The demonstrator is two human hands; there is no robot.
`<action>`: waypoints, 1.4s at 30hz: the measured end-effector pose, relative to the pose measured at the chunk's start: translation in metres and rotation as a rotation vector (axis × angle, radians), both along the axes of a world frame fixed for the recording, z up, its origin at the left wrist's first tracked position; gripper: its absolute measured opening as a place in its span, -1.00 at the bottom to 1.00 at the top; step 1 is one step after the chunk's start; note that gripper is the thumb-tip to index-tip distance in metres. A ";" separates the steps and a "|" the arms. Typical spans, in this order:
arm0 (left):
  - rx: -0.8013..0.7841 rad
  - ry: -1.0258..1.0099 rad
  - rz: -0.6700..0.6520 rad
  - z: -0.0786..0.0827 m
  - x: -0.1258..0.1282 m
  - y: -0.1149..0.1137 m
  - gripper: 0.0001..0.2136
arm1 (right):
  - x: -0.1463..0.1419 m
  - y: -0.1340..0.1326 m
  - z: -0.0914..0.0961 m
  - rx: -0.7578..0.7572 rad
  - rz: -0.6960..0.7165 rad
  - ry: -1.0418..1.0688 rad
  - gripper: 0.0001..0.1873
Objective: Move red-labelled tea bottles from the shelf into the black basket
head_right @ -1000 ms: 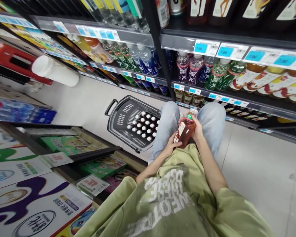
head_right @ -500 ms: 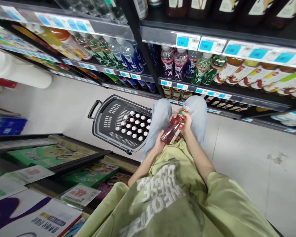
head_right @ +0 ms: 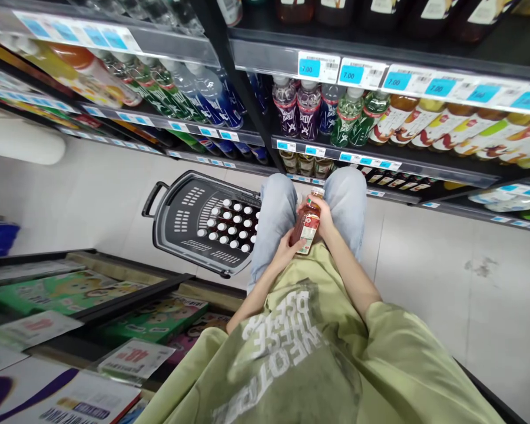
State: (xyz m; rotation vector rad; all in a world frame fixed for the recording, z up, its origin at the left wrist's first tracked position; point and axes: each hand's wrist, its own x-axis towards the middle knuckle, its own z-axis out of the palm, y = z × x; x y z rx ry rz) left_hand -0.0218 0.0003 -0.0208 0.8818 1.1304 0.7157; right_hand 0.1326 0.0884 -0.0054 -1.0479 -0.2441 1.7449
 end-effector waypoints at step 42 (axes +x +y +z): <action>-0.327 -0.365 0.259 -0.029 0.015 -0.007 -0.38 | -0.015 -0.002 0.000 0.081 0.217 -0.146 -0.47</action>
